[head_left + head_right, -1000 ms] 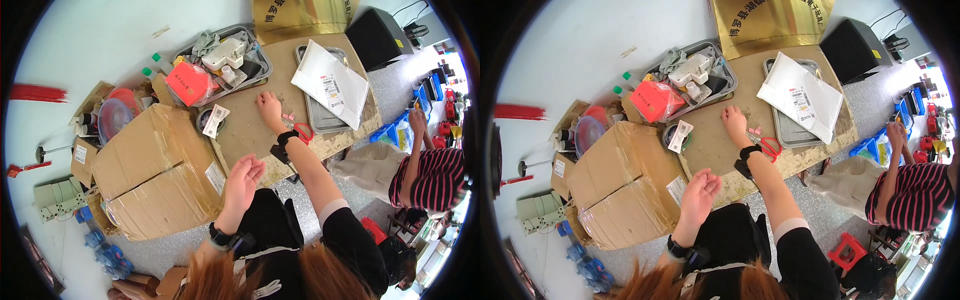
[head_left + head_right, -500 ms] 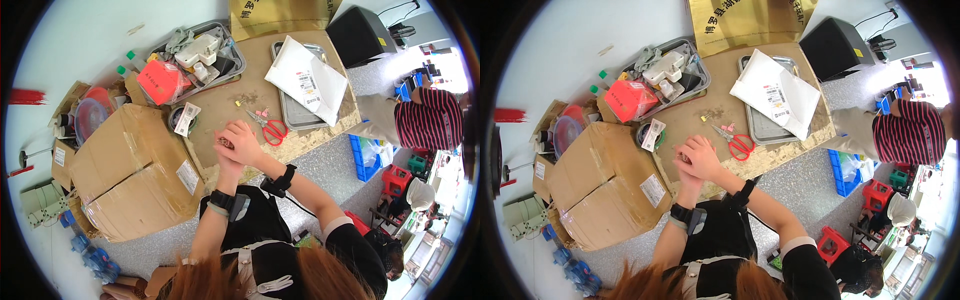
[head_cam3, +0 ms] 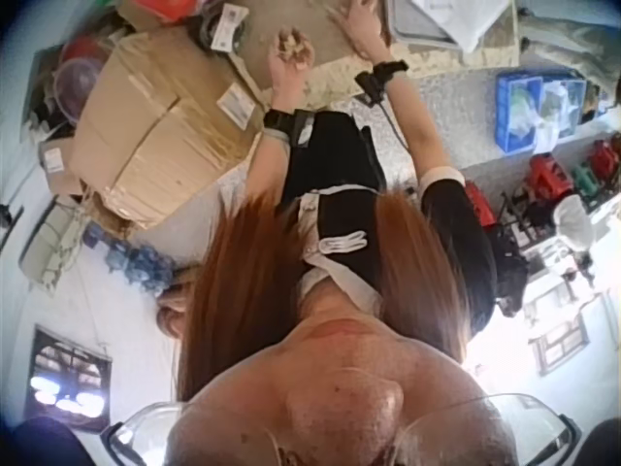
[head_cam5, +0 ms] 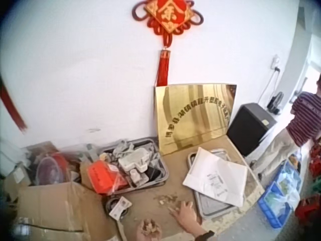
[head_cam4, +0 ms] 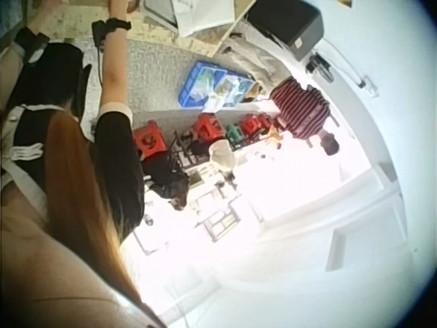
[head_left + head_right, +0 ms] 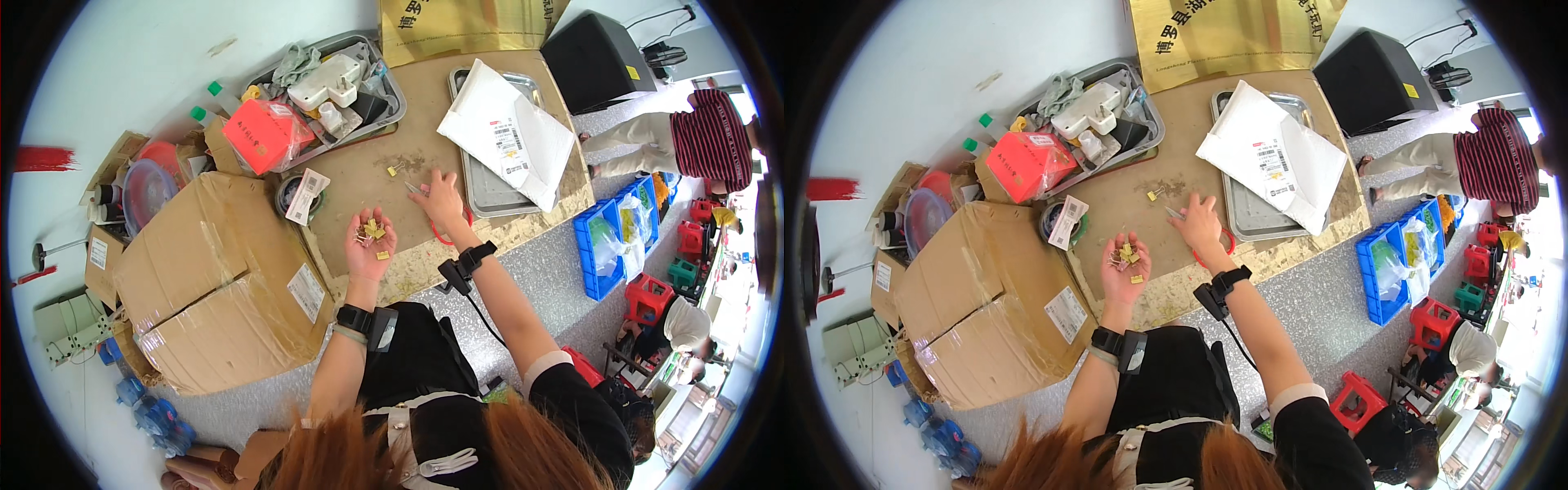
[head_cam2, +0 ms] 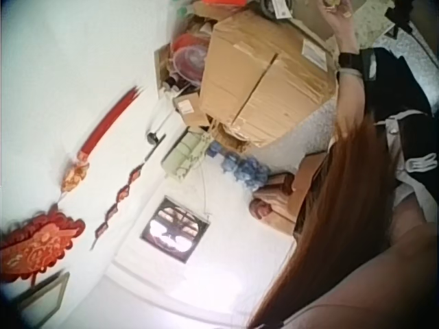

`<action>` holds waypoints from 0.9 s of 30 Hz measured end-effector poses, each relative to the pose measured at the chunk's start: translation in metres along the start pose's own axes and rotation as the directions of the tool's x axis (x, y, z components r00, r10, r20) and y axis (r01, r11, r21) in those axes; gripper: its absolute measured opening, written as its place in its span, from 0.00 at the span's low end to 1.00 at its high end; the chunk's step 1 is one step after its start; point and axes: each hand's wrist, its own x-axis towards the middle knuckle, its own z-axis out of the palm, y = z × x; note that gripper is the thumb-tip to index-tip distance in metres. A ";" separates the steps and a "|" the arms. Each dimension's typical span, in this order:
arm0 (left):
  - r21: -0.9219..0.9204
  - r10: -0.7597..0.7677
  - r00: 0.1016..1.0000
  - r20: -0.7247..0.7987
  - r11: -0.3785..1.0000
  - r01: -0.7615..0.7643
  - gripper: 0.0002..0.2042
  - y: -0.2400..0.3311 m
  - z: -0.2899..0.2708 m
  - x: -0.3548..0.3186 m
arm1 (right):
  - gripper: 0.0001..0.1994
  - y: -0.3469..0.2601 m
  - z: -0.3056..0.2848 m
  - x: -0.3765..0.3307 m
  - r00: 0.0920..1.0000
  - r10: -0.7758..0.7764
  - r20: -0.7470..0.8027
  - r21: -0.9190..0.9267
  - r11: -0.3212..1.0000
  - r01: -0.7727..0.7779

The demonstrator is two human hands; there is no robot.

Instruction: The person assembles black cardboard boxes by folding and taping the flaps. They also handle white foam sheets and a cardboard box, moving them from inside the room to an outdoor area. The person works at a table with a digital scale and various packaging materials.

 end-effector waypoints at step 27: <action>-0.018 0.113 0.992 -0.056 0.993 -0.114 0.12 -0.011 0.009 0.044 | 0.09 -0.012 -0.035 0.026 0.821 -0.363 0.441 0.882 0.344 -0.322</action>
